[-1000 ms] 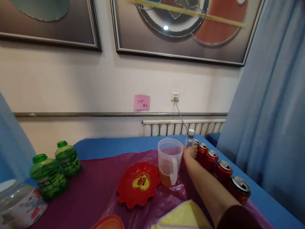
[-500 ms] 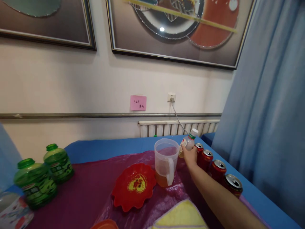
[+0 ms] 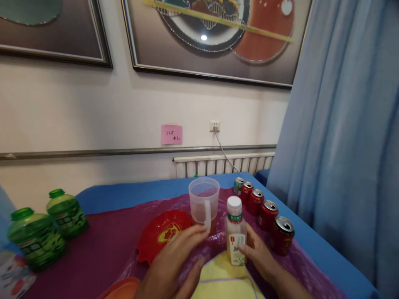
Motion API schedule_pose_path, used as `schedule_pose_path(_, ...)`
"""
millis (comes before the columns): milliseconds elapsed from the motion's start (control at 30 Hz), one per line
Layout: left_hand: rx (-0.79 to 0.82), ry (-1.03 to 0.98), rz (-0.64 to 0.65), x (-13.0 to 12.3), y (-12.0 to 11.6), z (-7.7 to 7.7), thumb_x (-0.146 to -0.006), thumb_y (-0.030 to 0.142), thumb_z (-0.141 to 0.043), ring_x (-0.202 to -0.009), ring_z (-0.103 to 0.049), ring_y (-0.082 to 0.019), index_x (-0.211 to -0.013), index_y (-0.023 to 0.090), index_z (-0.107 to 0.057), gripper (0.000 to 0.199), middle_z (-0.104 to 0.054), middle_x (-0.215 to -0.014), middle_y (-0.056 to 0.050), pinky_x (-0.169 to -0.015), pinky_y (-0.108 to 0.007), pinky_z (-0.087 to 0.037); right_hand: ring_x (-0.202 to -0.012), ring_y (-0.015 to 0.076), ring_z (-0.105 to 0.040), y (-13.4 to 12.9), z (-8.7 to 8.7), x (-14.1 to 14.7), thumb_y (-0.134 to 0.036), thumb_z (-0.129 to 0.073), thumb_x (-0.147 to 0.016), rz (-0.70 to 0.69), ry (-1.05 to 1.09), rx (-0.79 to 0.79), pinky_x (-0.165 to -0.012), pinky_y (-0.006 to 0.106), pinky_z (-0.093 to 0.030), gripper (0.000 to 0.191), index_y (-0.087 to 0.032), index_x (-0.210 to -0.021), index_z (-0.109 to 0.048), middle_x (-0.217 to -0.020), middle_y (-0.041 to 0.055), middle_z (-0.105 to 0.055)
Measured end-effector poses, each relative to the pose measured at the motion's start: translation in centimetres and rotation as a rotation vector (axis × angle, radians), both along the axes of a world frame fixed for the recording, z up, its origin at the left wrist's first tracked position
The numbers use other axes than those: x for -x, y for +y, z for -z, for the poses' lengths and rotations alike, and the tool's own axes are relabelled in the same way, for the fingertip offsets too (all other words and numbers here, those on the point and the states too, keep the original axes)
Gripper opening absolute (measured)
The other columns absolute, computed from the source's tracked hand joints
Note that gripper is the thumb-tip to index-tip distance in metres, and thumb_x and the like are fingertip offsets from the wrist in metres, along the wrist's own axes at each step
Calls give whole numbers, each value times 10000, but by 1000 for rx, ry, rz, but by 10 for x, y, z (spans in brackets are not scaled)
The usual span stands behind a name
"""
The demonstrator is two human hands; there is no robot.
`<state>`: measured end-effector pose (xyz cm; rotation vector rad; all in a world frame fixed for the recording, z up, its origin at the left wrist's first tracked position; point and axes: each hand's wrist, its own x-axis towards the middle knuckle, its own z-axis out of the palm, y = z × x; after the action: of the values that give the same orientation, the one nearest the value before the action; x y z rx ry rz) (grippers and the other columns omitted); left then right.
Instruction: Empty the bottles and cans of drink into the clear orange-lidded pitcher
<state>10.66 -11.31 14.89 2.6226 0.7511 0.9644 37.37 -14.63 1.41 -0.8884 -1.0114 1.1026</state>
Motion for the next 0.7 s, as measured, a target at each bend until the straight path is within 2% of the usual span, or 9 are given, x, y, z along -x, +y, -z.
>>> schedule_pose_path(100,1,82,147,-34,18,-31,-978,272,-509,-1400,-501,-261,-1465,355,-473,495,-544,-1523,-32,-1172,-504,-433,-1197,353,-637,-5,1,2,-666,-828,-635,-78,-11,-39,-1025,495,-472,804,-267,-1304,-628,-1273,91,-706)
schedule_pose_path(200,114,209,286,-57,29,-52,-980,244,-517,-1379,-518,-251,-1436,335,-510,465,-568,-1497,-43,-1168,-489,-435,-1202,351,-632,-6,2,2,-680,-816,-642,-148,-11,-98,-1022,493,-465,801,-273,-1309,-638,-1280,87,-703)
schedule_pose_path(300,177,269,357,-68,33,-58,-972,181,-511,-1280,-592,-224,-1352,321,-585,412,-642,-1398,-48,-1111,-425,-482,-1220,346,-619,-6,3,-2,-663,-833,-633,-203,-30,-93,-1036,486,-454,822,-270,-1326,-629,-1298,83,-691)
schedule_pose_path(400,149,302,393,-71,34,-54,-958,129,-501,-1225,-600,-218,-1308,292,-610,402,-649,-1342,-64,-1057,-392,-499,-1231,340,-611,-7,2,-5,-661,-828,-638,-214,-34,-85,-1045,475,-450,823,-263,-1329,-622,-1302,80,-685)
schedule_pose_path(467,118,309,390,-73,34,-50,-963,130,-493,-1219,-583,-220,-1327,294,-594,412,-624,-1346,-72,-1032,-380,-499,-1227,336,-612,-8,0,-5,-660,-820,-653,-215,-38,-90,-1042,466,-454,805,-259,-1323,-623,-1299,80,-685)
schedule_pose_path(567,89,312,318,-77,31,-46,-974,165,-496,-1189,-580,-220,-1346,323,-575,412,-609,-1324,-64,-998,-362,-498,-1218,326,-617,-9,-1,-5,-657,-808,-681,-209,-43,-108,-1035,453,-458,787,-260,-1332,-615,-1298,82,-684)
schedule_pose_path(633,61,346,220,-81,28,-46,-979,217,-510,-1105,-612,-223,-1301,311,-601,347,-632,-1245,-66,-938,-352,-511,-1232,321,-610,-9,1,-5,-643,-806,-703,-201,-45,-124,-1048,449,-449,782,-260,-1353,-600,-1317,84,-674)
schedule_pose_path(700,20,431,70,-84,26,-48,-986,327,-524,-963,-652,-231,-1168,256,-655,235,-667,-1110,-76,-833,-337,-523,-1248,321,-602,-8,3,-5,-628,-808,-715,-189,-71,-135,-1062,448,-440,782,-258,-1368,-589,-1327,86,-669)
